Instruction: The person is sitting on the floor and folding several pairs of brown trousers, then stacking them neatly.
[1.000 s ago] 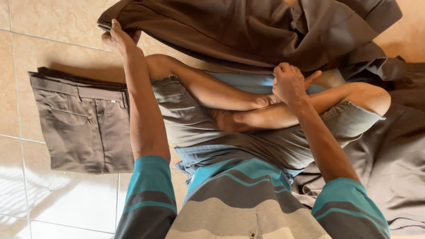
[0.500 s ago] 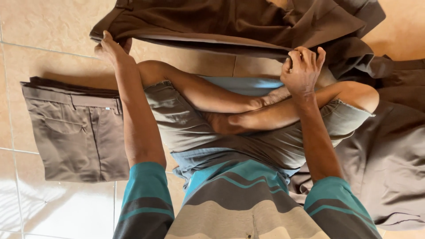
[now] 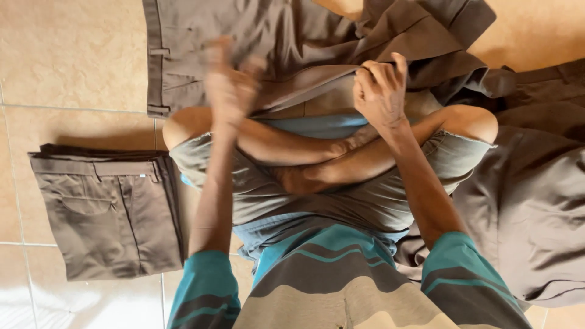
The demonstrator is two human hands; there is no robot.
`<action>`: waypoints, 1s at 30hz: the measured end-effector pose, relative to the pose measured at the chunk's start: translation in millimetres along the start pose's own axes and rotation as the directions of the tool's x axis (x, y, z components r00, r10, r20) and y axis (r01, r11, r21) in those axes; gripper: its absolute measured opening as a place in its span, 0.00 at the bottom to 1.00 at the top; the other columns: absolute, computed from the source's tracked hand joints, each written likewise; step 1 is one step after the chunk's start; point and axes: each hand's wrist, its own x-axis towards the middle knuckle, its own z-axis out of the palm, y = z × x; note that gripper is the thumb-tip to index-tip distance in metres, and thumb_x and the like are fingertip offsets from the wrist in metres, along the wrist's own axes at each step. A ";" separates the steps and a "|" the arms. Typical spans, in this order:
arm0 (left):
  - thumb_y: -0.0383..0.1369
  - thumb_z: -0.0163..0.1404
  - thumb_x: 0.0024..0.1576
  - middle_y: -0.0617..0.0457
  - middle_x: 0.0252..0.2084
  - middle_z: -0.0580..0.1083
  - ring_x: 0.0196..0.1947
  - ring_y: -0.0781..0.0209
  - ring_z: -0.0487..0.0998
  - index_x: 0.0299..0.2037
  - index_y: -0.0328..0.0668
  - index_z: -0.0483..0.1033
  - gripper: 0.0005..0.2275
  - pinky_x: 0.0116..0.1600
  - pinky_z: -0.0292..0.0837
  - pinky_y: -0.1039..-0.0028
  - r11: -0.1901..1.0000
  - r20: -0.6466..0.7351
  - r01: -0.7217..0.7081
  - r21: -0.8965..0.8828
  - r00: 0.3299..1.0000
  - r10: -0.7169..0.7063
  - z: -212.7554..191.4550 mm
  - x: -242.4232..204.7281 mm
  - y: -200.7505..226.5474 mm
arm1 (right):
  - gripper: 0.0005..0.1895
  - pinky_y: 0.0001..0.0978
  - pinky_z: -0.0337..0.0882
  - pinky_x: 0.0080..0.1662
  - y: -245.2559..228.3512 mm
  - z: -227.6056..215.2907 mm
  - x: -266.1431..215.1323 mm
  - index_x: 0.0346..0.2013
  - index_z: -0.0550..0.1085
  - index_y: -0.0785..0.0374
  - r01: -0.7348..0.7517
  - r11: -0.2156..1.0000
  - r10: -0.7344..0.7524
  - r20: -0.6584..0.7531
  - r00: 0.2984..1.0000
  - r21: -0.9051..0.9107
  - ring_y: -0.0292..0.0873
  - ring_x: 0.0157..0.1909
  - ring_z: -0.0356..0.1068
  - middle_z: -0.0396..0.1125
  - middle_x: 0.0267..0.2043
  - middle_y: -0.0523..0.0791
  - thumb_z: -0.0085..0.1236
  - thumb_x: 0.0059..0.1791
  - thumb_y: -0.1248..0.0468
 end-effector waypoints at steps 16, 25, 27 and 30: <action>0.18 0.49 0.46 0.47 0.37 0.73 0.33 0.46 0.73 0.43 0.38 0.72 0.14 0.36 0.71 0.61 -0.536 0.891 -0.731 0.422 0.444 0.096 78.1 -4.4 -13.0 | 0.05 0.40 0.61 0.47 -2.0 37.2 52.9 0.33 0.75 0.54 -0.047 0.999 0.049 0.081 0.996 -0.027 0.44 0.34 0.63 0.64 0.38 0.41 0.58 0.42 0.64; 0.26 0.44 0.68 0.49 0.39 0.77 0.32 0.59 0.75 0.50 0.40 0.73 0.05 0.29 0.79 0.75 -0.586 0.840 -0.602 0.542 0.404 0.363 42.4 37.2 66.0 | 0.06 0.47 0.62 0.50 28.0 87.6 -0.3 0.26 0.77 0.59 -0.103 0.990 0.133 0.396 0.909 -0.096 0.51 0.37 0.69 0.69 0.30 0.42 0.60 0.42 0.60; 0.26 0.45 0.68 0.47 0.44 0.77 0.36 0.56 0.79 0.51 0.39 0.72 0.05 0.32 0.84 0.72 -0.560 0.829 -0.611 0.559 0.417 0.373 36.0 40.2 73.6 | 0.07 0.43 0.60 0.50 24.4 97.2 -14.4 0.25 0.74 0.58 -0.113 0.987 0.150 0.414 0.898 -0.113 0.50 0.35 0.67 0.65 0.26 0.41 0.59 0.43 0.59; 0.30 0.46 0.70 0.48 0.40 0.79 0.28 0.64 0.79 0.53 0.46 0.73 0.05 0.22 0.80 0.83 -0.492 0.768 -0.592 0.639 0.451 0.455 12.5 50.5 79.2 | 0.09 0.44 0.58 0.51 21.0 103.3 -30.5 0.25 0.76 0.55 -0.145 0.974 0.211 0.462 0.861 -0.175 0.49 0.37 0.69 0.72 0.30 0.40 0.62 0.42 0.54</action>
